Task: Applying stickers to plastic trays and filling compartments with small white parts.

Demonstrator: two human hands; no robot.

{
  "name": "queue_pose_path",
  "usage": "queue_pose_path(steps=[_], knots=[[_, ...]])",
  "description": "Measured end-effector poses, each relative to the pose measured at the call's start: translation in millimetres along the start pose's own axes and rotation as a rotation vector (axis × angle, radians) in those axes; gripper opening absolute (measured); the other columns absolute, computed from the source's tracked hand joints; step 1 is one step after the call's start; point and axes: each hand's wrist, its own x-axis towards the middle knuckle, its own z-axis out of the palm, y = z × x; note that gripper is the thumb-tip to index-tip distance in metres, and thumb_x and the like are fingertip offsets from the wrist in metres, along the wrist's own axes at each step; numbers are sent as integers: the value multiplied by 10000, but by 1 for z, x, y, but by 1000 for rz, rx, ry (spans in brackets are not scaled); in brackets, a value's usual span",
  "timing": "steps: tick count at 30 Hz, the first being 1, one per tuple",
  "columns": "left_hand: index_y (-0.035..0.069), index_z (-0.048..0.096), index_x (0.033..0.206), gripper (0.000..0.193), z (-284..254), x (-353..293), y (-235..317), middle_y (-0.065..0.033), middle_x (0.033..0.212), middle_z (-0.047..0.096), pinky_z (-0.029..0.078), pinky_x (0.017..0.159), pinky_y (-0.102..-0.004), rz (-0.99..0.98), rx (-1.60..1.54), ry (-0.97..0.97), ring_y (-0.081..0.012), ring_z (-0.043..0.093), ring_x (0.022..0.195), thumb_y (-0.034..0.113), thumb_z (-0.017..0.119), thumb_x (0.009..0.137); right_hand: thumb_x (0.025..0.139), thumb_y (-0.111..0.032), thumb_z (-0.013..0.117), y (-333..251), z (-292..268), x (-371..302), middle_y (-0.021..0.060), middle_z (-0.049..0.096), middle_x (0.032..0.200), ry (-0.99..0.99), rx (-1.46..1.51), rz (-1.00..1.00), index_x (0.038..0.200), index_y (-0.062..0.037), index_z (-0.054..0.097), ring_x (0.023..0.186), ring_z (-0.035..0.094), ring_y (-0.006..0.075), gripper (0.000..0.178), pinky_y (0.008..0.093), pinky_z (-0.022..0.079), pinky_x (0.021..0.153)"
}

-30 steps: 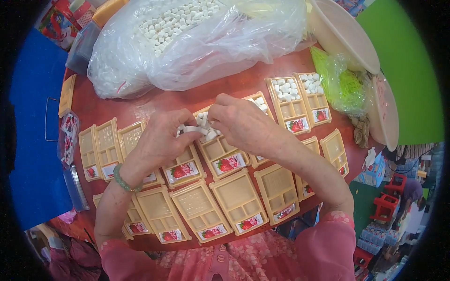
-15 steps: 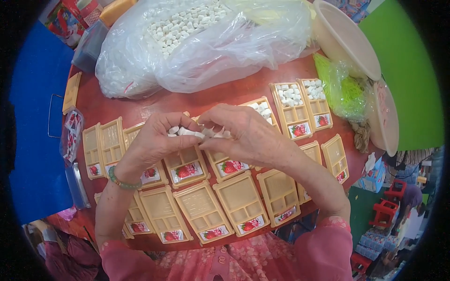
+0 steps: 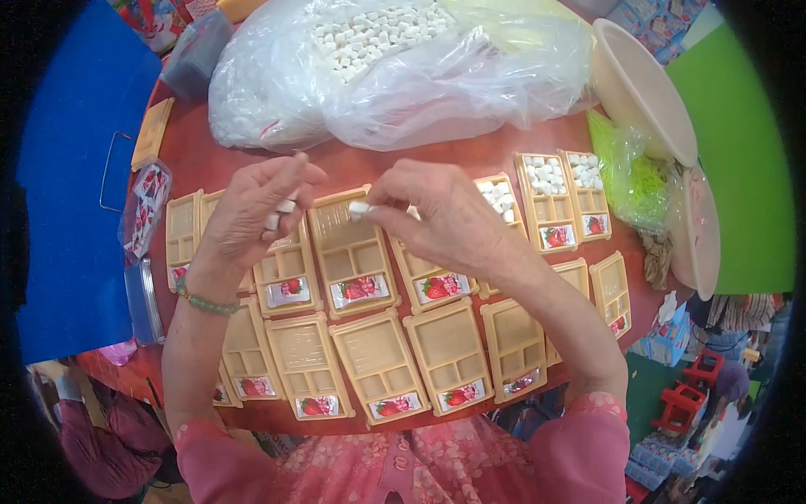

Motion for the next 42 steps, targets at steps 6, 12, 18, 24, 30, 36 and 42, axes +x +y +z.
queue_pose_path(steps=[6, 12, 18, 24, 30, 36, 42], knots=[[15, 628, 973, 369, -26, -9, -15, -14, 729, 604, 342, 372, -139, -17, -302, 36, -30, 520, 511, 376, 566, 936, 811, -109, 678, 3, 26, 6, 101, 556, 792, -88, -198, -109, 839, -3, 647, 783, 571, 269, 114, 384, 460, 667], [-14, 541, 1127, 300, -25, -13, -25, -54, 906, 628, 404, 462, -175, -84, -263, -35, -77, 570, 646, 48, 620, 844, 823, -156, 640, 5, 37, 10, 100, 546, 830, -178, -345, -113, 847, -54, 674, 831, 537, 289, 110, 406, 393, 759], [1, 535, 1135, 339, -21, -6, -26, -71, 961, 625, 465, 589, -194, -87, -327, -190, -98, 592, 696, -25, 579, 800, 836, -95, 646, 5, 18, 16, 100, 582, 849, -108, -184, -97, 916, -13, 654, 777, 584, 254, 115, 361, 468, 682], [23, 525, 1148, 335, -6, 7, -34, -62, 950, 617, 509, 687, -220, 3, -136, -125, -100, 606, 797, -27, 550, 818, 847, -79, 640, -2, 25, 21, 98, 594, 858, -110, -62, 42, 985, -7, 634, 783, 622, 209, 156, 325, 493, 653], [-9, 574, 1054, 250, 4, 10, -36, -95, 951, 614, 489, 695, -275, 473, 728, 34, -180, 613, 830, -35, 569, 805, 847, -80, 638, 8, 24, 18, 106, 583, 851, -112, -117, -21, 1001, -8, 622, 755, 620, 227, 171, 333, 496, 641], [-21, 576, 1061, 319, 8, 6, -27, -158, 968, 613, 491, 679, -314, 697, 888, 15, -263, 604, 843, -61, 617, 748, 814, -71, 647, 9, 24, 20, 128, 569, 856, -125, -161, -11, 1009, 2, 605, 769, 609, 273, 212, 357, 486, 651], [-19, 562, 1085, 350, 1, -2, -18, -151, 998, 606, 507, 669, -336, 680, 832, 31, -253, 604, 813, -64, 631, 745, 806, -61, 641, 3, 26, 20, 138, 556, 864, -131, -138, 11, 975, 15, 583, 781, 592, 307, 194, 382, 475, 667]])
